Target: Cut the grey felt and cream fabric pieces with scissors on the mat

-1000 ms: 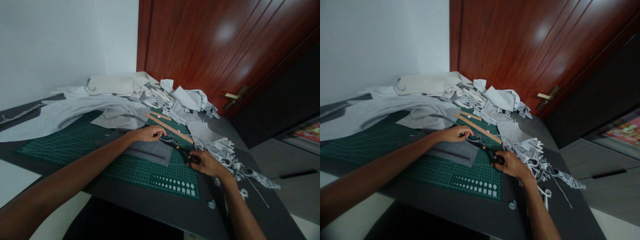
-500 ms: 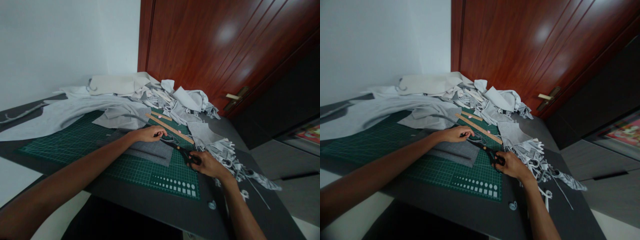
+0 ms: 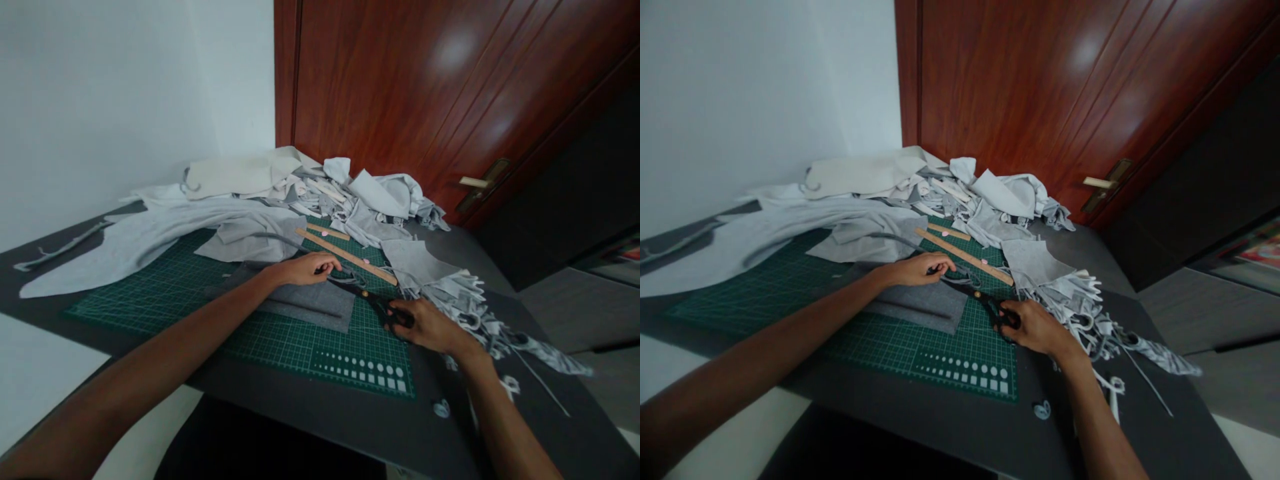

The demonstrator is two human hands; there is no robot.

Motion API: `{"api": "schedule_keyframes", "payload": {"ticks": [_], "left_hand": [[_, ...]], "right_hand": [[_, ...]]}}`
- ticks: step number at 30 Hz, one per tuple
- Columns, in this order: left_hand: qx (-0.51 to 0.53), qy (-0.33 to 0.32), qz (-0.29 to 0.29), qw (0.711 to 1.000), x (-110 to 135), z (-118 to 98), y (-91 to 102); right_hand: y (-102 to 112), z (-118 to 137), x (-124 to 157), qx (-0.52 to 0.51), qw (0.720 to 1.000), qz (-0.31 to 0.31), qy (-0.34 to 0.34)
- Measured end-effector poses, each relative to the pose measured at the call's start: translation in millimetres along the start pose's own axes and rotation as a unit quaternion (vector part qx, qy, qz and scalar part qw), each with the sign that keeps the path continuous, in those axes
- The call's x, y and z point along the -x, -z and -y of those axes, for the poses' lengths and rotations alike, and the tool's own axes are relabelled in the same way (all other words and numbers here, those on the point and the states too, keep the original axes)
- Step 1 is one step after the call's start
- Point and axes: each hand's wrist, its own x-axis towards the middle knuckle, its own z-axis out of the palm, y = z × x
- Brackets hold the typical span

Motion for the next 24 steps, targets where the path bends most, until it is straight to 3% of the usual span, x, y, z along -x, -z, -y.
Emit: {"api": "schedule_keyframes", "payload": {"ticks": [24], "left_hand": [[-0.005,0.007,0.002,1.0,-0.9,3.2,-2.3]], "right_hand": [[0.9,0.2,0.7,0.023,1.0,0.003,-0.001]]}}
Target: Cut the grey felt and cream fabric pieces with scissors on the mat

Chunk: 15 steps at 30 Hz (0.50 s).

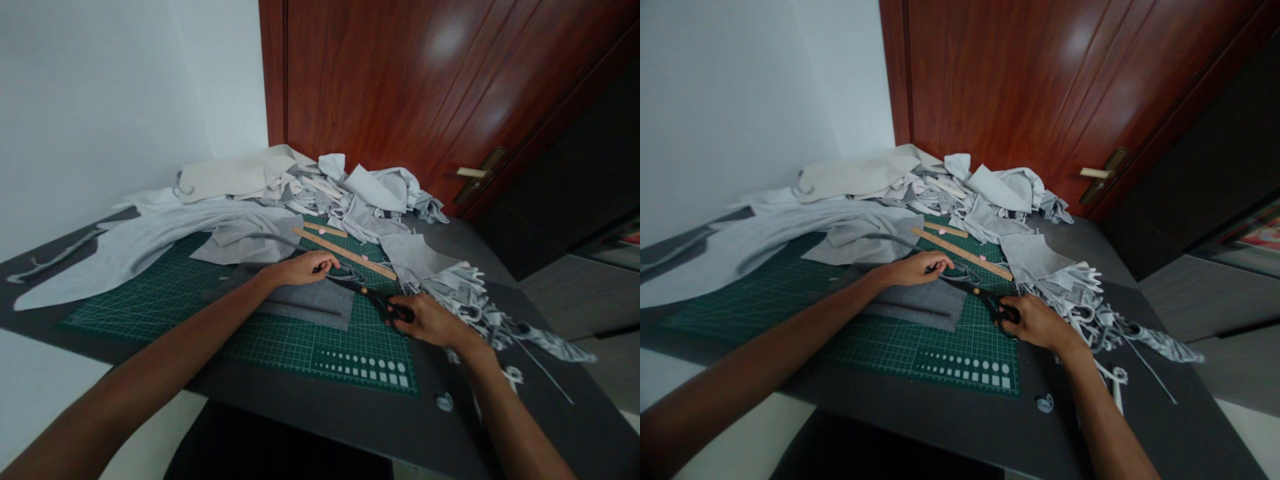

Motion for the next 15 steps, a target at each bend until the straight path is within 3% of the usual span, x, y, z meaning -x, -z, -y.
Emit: {"api": "schedule_keyframes", "payload": {"ticks": [15], "left_hand": [[0.014,-0.009,0.002,1.0,-0.6,0.5,0.5]], "right_hand": [[-0.4,-0.5,-0.5,0.003,1.0,-0.001,-0.002]]}}
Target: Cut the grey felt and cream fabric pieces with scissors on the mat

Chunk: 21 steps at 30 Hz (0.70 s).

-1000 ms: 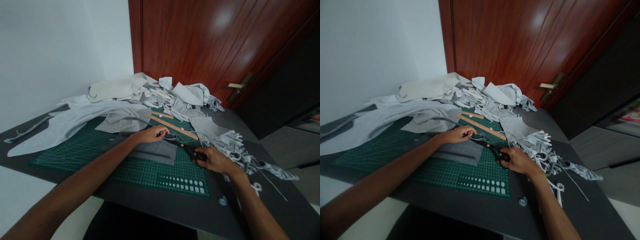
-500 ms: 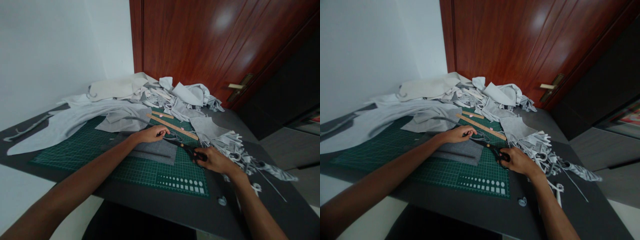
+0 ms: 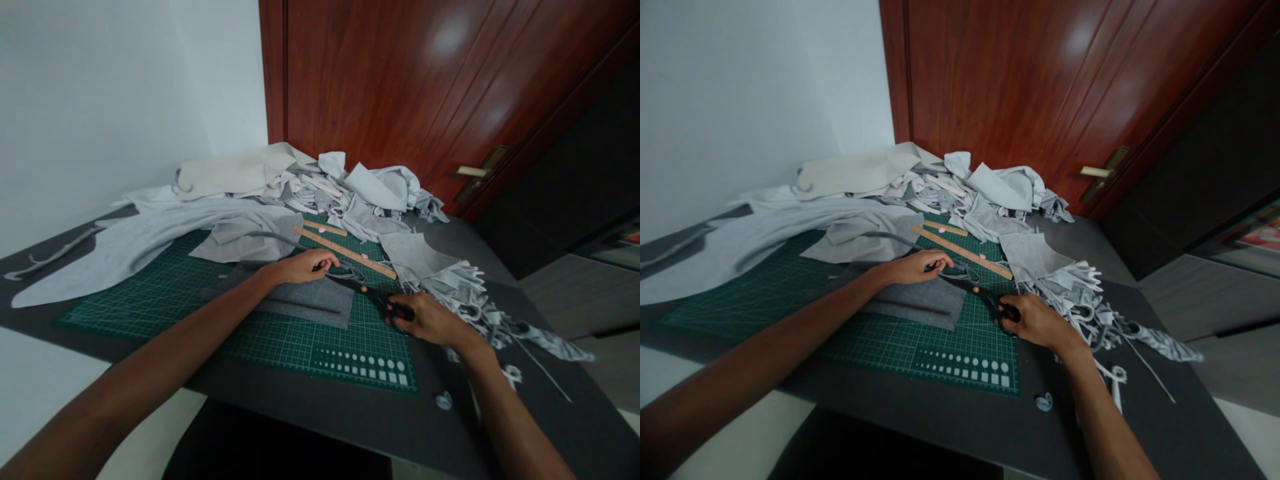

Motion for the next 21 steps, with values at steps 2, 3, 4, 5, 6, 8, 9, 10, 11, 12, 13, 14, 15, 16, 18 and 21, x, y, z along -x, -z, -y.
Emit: {"api": "schedule_keyframes", "payload": {"ticks": [2,3,4,5,6,8,9,10,11,12,13,14,15,16,18,21], "left_hand": [[0.003,0.001,0.0,1.0,0.1,0.8,-0.2],[0.005,0.002,0.001,1.0,0.1,1.2,-0.4],[0.006,0.003,0.0,1.0,0.1,1.6,-0.6],[0.006,0.004,0.0,1.0,0.1,1.9,-0.7],[0.005,0.005,0.001,1.0,0.0,2.2,-0.9],[0.0,0.005,0.003,1.0,-0.1,2.4,-1.0],[-0.003,0.004,0.004,1.0,-0.2,2.5,-1.0],[-0.005,0.004,0.005,1.0,-0.2,2.5,-0.9],[-0.006,0.004,0.006,1.0,-0.2,2.6,-0.8],[-0.005,0.004,0.007,1.0,-0.2,2.7,-0.7],[-0.004,0.004,0.008,1.0,-0.2,2.9,-0.6],[-0.003,0.003,0.009,1.0,-0.2,3.1,-0.6],[-0.002,0.001,0.011,1.0,-0.2,3.2,-0.5],[-0.002,0.0,0.011,1.0,-0.2,3.1,-0.5],[-0.003,-0.002,0.01,1.0,-0.2,2.3,-0.2],[-0.004,-0.004,0.005,1.0,-0.5,0.0,0.3]], "right_hand": [[-0.7,-1.6,0.1,-0.002,1.0,0.001,0.002],[-1.2,-2.6,0.2,-0.001,1.0,0.0,0.003],[-1.7,-3.5,0.3,0.0,1.0,-0.003,0.004],[-2.2,-4.3,0.6,0.0,1.0,-0.006,0.005],[-2.5,-4.7,0.9,0.0,1.0,-0.009,0.006],[-2.5,-4.7,1.5,0.0,1.0,-0.011,0.007],[-2.1,-4.3,1.7,-0.002,1.0,-0.009,0.006],[-1.5,-3.7,1.9,-0.003,1.0,-0.005,0.006],[-0.8,-3.0,2.0,-0.004,1.0,-0.002,0.005],[-0.1,-2.3,1.9,-0.005,1.0,0.001,0.006],[0.5,-1.8,1.8,-0.006,1.0,0.005,0.006],[1.1,-1.4,1.7,-0.006,1.0,0.008,0.006],[1.5,-1.3,1.5,-0.006,1.0,0.011,0.005],[1.7,-1.3,1.4,-0.006,1.0,0.014,0.003],[1.7,-2.0,1.2,-0.005,1.0,0.015,0.001],[0.8,-3.8,1.4,-0.003,1.0,0.012,0.003]]}}
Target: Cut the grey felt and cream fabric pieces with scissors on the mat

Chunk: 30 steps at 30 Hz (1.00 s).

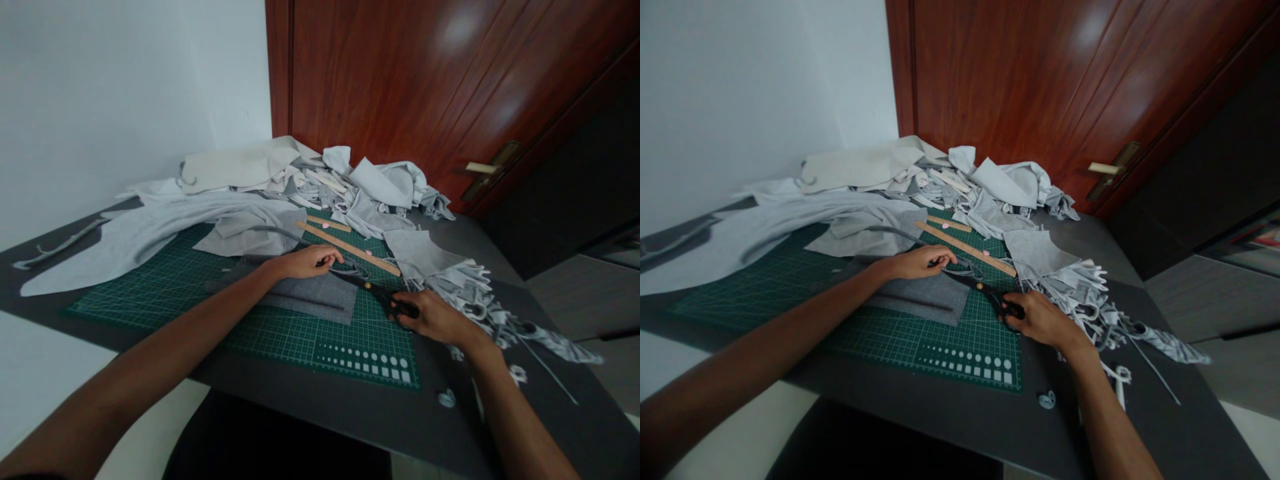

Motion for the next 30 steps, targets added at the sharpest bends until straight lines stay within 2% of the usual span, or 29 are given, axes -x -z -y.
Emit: {"api": "schedule_keyframes", "payload": {"ticks": [22,30], "left_hand": [[0.012,0.017,-0.003,1.0,-0.2,-5.0,1.4],[0.052,0.036,-0.002,0.998,1.1,-5.0,3.1]], "right_hand": [[1.0,-0.4,0.7,0.0,1.0,0.002,0.007],[1.3,1.2,0.6,-0.02,1.0,-0.003,0.008]]}}
